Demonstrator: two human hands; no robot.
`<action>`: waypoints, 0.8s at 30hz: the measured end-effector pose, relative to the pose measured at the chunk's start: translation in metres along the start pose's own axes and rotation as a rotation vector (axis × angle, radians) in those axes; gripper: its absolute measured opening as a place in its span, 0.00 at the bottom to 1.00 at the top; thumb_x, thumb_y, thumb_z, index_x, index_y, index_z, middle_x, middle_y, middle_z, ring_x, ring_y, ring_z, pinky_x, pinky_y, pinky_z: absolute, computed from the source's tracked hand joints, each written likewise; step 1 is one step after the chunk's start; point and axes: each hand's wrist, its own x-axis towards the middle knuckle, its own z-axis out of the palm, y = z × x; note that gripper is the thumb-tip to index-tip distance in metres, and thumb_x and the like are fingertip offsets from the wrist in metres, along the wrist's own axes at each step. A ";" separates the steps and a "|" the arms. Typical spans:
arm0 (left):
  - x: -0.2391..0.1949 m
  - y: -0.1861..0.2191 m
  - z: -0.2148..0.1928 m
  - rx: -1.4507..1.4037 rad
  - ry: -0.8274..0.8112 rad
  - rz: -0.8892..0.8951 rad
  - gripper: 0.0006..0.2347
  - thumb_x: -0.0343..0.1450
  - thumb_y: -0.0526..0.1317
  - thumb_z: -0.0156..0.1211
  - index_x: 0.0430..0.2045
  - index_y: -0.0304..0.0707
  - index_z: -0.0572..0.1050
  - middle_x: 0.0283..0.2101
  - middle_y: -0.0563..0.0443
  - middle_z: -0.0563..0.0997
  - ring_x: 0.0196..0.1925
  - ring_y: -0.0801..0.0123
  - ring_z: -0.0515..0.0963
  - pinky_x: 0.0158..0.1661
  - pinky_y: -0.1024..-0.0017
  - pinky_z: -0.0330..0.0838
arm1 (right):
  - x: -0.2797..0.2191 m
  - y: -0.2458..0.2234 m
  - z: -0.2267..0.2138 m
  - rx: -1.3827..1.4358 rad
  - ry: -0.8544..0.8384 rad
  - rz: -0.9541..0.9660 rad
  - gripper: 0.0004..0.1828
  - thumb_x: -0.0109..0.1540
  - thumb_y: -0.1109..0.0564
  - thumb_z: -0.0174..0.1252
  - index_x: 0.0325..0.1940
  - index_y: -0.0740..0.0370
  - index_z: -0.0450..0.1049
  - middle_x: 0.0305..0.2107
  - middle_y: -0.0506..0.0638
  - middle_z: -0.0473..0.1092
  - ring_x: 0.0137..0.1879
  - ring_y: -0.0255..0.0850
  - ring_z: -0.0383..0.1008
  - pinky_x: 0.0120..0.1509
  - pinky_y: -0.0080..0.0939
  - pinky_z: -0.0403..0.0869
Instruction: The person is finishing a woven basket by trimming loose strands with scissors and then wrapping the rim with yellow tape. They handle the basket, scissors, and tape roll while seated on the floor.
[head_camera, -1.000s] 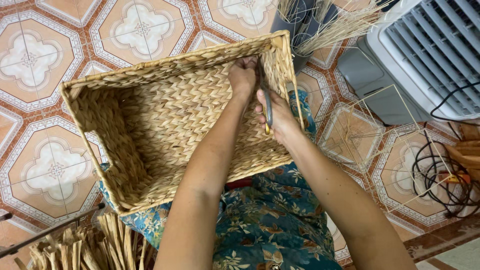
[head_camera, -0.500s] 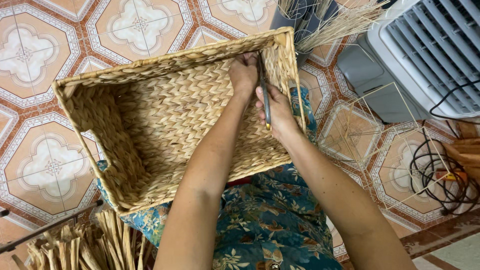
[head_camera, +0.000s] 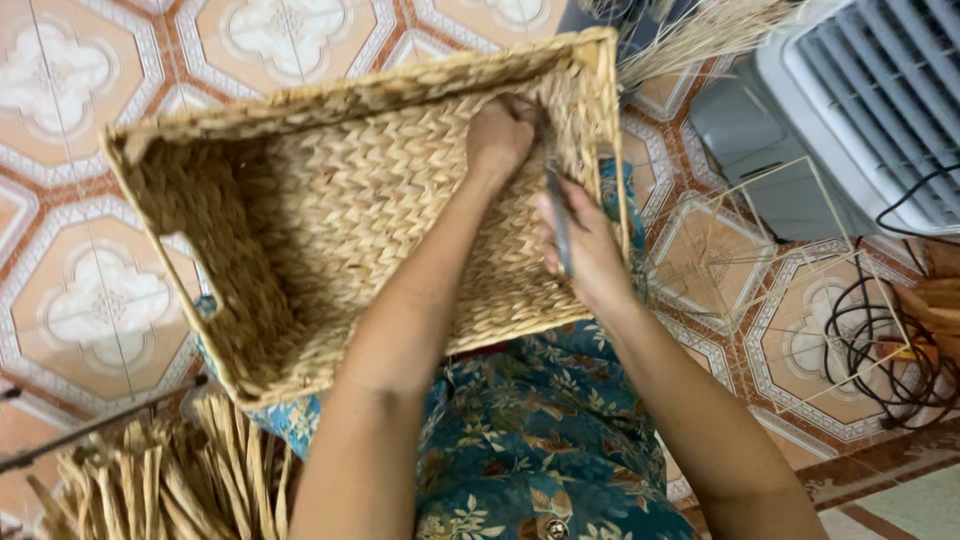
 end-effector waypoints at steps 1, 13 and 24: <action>-0.004 0.004 -0.011 0.091 -0.091 0.009 0.10 0.65 0.43 0.63 0.33 0.41 0.84 0.40 0.37 0.83 0.46 0.48 0.82 0.49 0.59 0.73 | -0.011 0.002 -0.004 0.002 -0.033 -0.059 0.29 0.69 0.53 0.55 0.73 0.64 0.60 0.25 0.46 0.67 0.21 0.31 0.65 0.19 0.31 0.64; -0.207 0.002 -0.307 -0.141 0.394 0.613 0.04 0.83 0.32 0.52 0.48 0.37 0.74 0.44 0.50 0.81 0.44 0.75 0.85 0.44 0.74 0.80 | -0.080 0.020 -0.028 0.188 -0.162 -0.369 0.40 0.71 0.38 0.59 0.78 0.62 0.56 0.28 0.45 0.65 0.25 0.31 0.63 0.28 0.29 0.65; -0.236 -0.108 -0.287 -0.183 0.547 0.431 0.10 0.86 0.29 0.46 0.63 0.34 0.68 0.61 0.42 0.76 0.56 0.67 0.83 0.54 0.70 0.79 | -0.085 0.002 -0.052 0.257 -0.400 -0.307 0.38 0.66 0.41 0.64 0.75 0.61 0.63 0.28 0.45 0.70 0.22 0.28 0.67 0.26 0.28 0.65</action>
